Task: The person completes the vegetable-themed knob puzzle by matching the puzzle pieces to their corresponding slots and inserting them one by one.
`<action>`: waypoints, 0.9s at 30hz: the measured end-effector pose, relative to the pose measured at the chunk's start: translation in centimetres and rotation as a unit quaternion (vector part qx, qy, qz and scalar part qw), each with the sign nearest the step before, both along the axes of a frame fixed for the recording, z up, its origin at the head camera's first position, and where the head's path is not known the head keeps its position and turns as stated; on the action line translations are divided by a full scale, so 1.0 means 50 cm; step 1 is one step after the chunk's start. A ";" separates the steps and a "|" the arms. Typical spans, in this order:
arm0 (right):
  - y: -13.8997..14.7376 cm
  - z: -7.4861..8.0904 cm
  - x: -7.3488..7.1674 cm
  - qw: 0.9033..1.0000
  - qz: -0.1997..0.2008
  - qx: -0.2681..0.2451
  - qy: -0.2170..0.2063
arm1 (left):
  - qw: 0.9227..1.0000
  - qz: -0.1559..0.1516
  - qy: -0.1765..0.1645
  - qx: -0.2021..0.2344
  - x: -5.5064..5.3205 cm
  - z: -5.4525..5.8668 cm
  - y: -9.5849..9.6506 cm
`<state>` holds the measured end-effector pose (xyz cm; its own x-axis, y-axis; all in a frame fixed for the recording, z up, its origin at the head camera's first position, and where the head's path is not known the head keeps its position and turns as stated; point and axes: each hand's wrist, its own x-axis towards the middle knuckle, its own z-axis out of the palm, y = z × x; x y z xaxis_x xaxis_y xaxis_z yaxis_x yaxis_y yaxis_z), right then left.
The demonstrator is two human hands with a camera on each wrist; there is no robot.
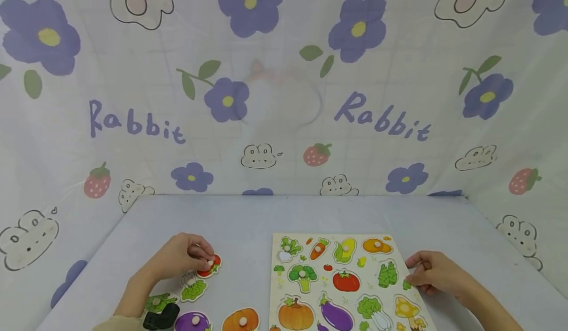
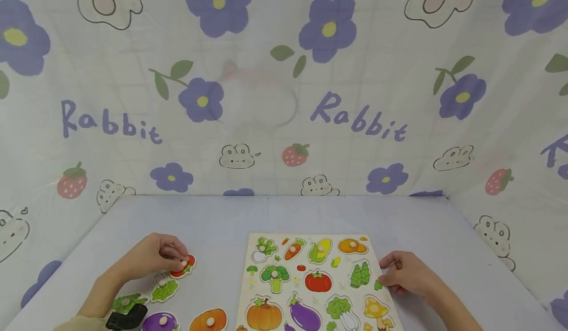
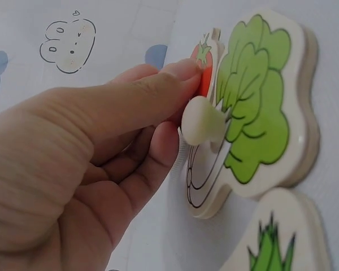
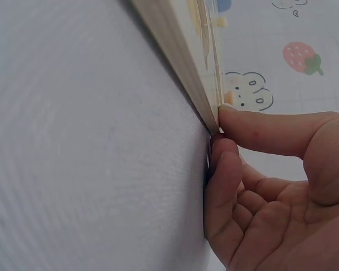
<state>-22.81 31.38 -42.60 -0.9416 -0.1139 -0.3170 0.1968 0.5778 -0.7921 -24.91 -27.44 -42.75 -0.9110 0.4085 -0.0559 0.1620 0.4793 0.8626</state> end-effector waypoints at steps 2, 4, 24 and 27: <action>0.000 0.001 0.000 1.000 0.001 0.000 0.000 | 1.000 0.000 0.001 0.002 0.000 0.000 -0.002; -0.001 0.001 -0.001 1.000 0.000 0.001 0.000 | 1.000 -0.001 0.007 0.002 -0.001 0.002 -0.003; -0.004 0.002 0.000 1.000 0.002 0.003 0.006 | 0.998 0.017 0.055 0.010 0.003 0.010 0.002; -0.005 0.002 0.001 1.000 0.002 0.008 0.008 | 0.997 0.031 0.068 0.020 0.003 0.015 0.007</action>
